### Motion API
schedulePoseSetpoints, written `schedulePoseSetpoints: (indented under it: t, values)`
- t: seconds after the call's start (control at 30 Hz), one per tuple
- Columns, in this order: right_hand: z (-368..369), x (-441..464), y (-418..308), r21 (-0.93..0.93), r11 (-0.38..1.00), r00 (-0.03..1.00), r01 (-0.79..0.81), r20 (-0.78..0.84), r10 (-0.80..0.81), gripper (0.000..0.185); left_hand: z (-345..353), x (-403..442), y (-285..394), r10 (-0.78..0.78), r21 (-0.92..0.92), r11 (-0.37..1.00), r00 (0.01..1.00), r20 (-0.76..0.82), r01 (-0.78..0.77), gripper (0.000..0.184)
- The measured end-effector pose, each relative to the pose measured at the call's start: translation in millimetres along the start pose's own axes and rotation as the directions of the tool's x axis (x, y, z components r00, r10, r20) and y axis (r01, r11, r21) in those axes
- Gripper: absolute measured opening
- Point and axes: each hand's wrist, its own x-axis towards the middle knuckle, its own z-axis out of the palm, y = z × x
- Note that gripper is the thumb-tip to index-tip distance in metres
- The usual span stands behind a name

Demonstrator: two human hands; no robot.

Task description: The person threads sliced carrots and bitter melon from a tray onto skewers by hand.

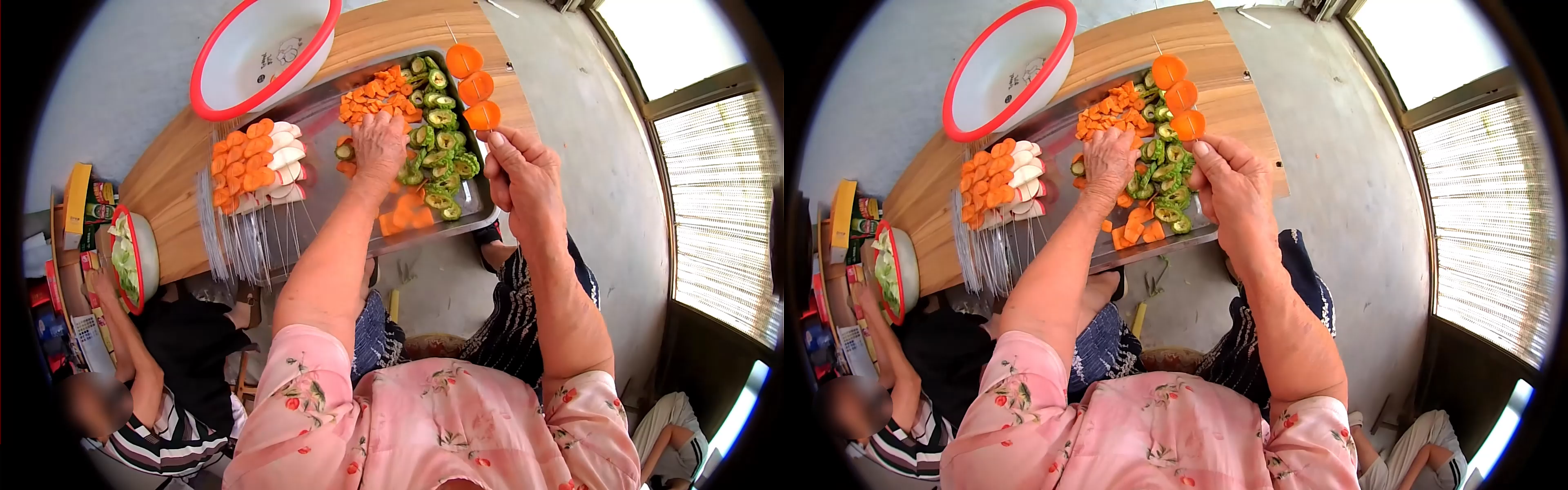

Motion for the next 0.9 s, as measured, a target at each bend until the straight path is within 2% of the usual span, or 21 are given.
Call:
schedulePoseSetpoints:
  t: [0.17, 0.27, 0.37, 0.43, 0.47, 0.5, 0.53, 0.57, 0.63, 0.77, 0.87, 0.9]
  values:
    - [-0.7, -0.3, 1.6, -0.004, 1.0, 1.0, -0.007, 0.025, 0.007, 0.021, -0.8, -3.6, -8.3, 0.115, 0.009, 0.993, 0.993, 0.01, -0.115, 0.019]
    - [-1.8, 0.9, 2.4, -0.009, 1.0, 1.0, 0.014, 0.019, -0.014, 0.021, -11.1, -3.5, -17.8, 0.128, -0.041, 0.991, 0.992, 0.008, -0.127, 0.015]
    - [0.0, 1.5, 2.7, -0.007, 0.999, 0.999, 0.034, 0.026, -0.034, 0.022, -14.9, 2.0, -41.7, -0.003, -0.278, 0.96, 0.992, -0.13, -0.034, 0.018]
    - [0.7, 1.5, 6.1, -0.018, 0.999, 0.998, 0.048, 0.035, -0.047, 0.022, -28.5, 8.2, -56.2, -0.063, -0.436, 0.9, 0.985, -0.163, -0.015, 0.022]
    - [-0.2, 2.0, 8.0, -0.042, 0.998, 0.997, 0.052, 0.053, -0.05, 0.023, -44.2, 7.2, -51.1, -0.23, -0.613, 0.772, 0.973, -0.018, 0.171, 0.024]
    - [-0.8, 0.7, 8.1, -0.049, 0.998, 0.997, 0.035, 0.066, -0.032, 0.022, -57.3, 8.3, -47.0, -0.357, -0.734, 0.585, 0.922, 0.148, 0.344, 0.026]
    - [-0.7, -0.6, 7.4, -0.057, 0.998, 0.997, 0.02, 0.081, -0.016, 0.022, -64.8, 7.5, -46.9, -0.346, -0.871, 0.359, 0.915, 0.209, 0.335, 0.029]
    - [-0.8, -1.1, 7.7, -0.063, 0.998, 0.995, 0.006, 0.096, 0.0, 0.021, -74.4, 4.6, -45.5, -0.32, -0.901, 0.256, 0.91, 0.264, 0.351, 0.034]
    - [-1.4, 0.5, 10.6, -0.093, 0.995, 0.993, 0.025, 0.117, -0.014, 0.023, -88.5, -0.4, -44.1, -0.319, -0.941, 0.176, 0.921, 0.224, 0.29, 0.036]
    - [-1.9, -1.1, 10.8, -0.122, 0.992, 0.991, 0.035, 0.133, -0.018, 0.022, -109.1, -10.6, -40.9, -0.348, -0.964, 0.025, 0.906, 0.24, 0.265, 0.033]
    - [-1.4, -0.5, 11.2, -0.136, 0.99, 0.99, 0.034, 0.142, -0.015, 0.022, -105.2, -21.7, -39.2, -0.303, -0.891, 0.247, 0.904, 0.303, 0.382, 0.03]
    - [-1.5, -0.4, 11.5, -0.142, 0.989, 0.989, 0.036, 0.148, -0.015, 0.022, -99.2, -23.3, -38.5, -0.273, -0.84, 0.291, 0.881, 0.387, 0.459, 0.03]
